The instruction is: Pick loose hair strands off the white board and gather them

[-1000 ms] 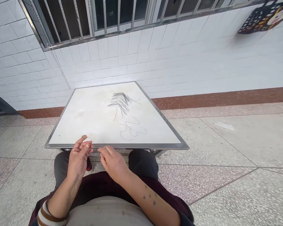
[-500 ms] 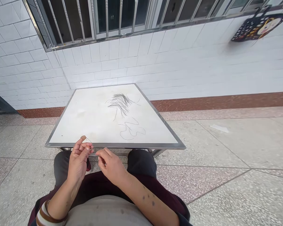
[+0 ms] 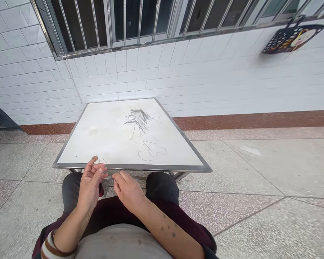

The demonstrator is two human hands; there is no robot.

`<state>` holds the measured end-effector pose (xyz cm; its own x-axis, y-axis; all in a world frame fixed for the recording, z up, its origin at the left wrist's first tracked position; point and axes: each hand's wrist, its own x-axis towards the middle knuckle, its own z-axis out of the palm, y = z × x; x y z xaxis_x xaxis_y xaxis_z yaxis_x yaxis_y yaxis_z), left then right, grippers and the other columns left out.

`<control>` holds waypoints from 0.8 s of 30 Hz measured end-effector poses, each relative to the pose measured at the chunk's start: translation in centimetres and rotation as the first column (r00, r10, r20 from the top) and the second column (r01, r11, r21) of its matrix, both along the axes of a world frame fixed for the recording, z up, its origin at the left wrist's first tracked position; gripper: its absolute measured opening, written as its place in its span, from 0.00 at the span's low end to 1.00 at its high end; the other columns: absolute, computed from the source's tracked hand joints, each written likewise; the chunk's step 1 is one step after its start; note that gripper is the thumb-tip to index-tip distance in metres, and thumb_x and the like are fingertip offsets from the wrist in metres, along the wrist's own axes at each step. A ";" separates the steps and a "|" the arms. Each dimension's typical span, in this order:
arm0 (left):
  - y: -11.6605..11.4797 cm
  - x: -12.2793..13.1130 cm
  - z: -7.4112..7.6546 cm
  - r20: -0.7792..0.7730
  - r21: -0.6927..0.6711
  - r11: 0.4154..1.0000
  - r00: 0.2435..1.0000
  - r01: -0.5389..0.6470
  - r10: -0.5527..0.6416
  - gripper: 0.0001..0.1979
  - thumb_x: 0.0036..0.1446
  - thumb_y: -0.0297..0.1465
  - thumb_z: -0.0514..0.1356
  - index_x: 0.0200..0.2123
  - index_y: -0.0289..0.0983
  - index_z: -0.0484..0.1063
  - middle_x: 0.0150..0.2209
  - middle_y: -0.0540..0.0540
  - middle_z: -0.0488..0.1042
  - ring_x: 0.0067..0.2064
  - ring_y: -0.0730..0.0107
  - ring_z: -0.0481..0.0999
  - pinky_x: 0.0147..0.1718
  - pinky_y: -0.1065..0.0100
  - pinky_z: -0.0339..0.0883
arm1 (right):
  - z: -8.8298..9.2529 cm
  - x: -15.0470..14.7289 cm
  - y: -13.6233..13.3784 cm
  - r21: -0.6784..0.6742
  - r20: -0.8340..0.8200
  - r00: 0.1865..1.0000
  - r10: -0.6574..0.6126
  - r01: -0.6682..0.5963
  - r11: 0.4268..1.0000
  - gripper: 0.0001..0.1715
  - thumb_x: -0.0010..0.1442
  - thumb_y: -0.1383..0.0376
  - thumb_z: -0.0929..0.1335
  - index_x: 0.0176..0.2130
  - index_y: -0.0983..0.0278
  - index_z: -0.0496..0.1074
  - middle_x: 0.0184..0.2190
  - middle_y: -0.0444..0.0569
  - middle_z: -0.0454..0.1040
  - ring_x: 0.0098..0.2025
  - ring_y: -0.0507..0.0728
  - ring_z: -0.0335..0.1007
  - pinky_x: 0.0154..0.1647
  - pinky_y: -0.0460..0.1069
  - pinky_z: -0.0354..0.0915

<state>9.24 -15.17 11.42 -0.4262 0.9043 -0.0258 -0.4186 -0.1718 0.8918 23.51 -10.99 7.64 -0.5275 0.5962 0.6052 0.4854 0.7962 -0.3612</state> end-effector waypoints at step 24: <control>0.4 -0.2 -1.7 0.067 0.045 0.994 0.993 0.098 -0.100 0.21 0.53 0.32 0.66 0.51 0.38 0.70 0.35 0.47 0.77 0.37 0.73 0.74 0.38 0.70 0.68 | 0.2 0.5 -0.2 -0.443 -0.207 0.974 0.095 -0.180 0.878 0.08 0.64 0.66 0.62 0.43 0.60 0.68 0.34 0.47 0.69 0.31 0.53 0.67 0.32 0.49 0.66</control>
